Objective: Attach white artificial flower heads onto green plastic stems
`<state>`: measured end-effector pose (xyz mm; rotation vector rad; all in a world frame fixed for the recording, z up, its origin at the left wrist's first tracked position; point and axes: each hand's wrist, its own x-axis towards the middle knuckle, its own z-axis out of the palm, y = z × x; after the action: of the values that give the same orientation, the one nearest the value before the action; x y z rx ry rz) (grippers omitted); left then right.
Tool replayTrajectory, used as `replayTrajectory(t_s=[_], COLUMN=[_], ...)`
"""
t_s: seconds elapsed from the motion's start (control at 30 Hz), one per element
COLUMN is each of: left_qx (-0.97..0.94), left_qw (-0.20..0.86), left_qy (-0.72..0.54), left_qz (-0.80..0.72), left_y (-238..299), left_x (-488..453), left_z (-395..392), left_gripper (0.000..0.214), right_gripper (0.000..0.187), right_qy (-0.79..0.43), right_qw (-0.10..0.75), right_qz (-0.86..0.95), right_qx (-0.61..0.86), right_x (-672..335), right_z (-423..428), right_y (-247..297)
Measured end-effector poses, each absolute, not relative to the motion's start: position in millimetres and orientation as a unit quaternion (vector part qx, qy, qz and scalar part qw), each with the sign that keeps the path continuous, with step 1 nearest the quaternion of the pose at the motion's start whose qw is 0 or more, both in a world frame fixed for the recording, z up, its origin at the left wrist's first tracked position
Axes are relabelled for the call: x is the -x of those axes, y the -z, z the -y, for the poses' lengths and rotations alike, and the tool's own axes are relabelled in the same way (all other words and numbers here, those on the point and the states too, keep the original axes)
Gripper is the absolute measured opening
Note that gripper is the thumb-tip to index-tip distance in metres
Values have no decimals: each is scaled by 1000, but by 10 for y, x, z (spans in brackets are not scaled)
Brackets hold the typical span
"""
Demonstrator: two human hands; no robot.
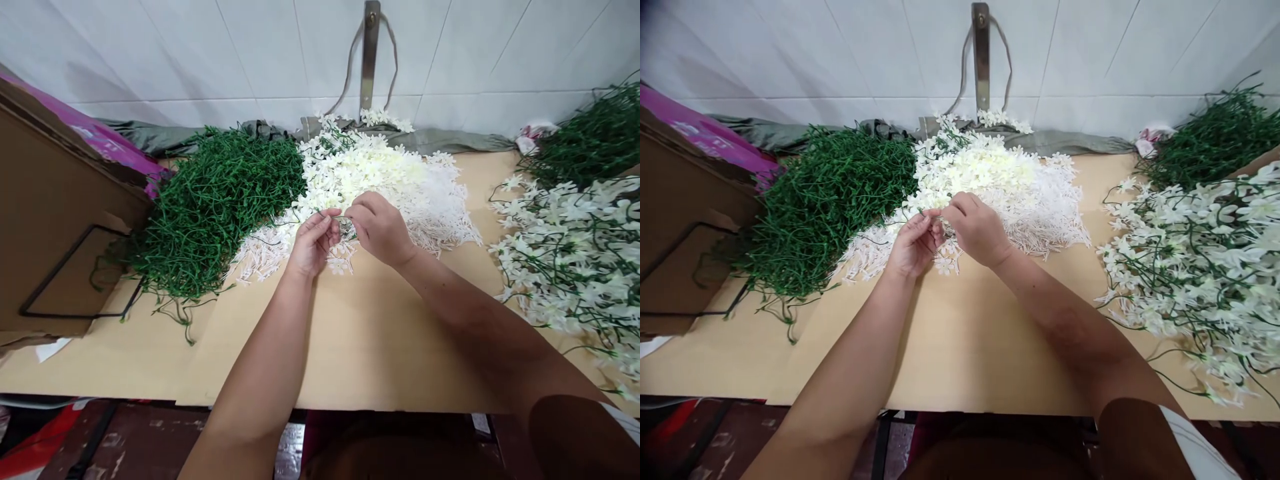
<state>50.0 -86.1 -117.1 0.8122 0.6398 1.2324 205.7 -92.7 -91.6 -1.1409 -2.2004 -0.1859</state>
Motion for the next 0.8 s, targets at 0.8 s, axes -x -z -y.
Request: replayTrajectory(t_s=[0.8], left_qx=[-545], left_qw=[550], left_qy=[-448], left_qz=[-446], left_y=[1190], left_x=[-492], left_z=[872], left_gripper=[8], right_gripper=[26], right_qy=[-46], right_qw=[109], right_qz=[843], right_qx=[525], right_x=[-2207], right_z=[1083], right_y=[1186])
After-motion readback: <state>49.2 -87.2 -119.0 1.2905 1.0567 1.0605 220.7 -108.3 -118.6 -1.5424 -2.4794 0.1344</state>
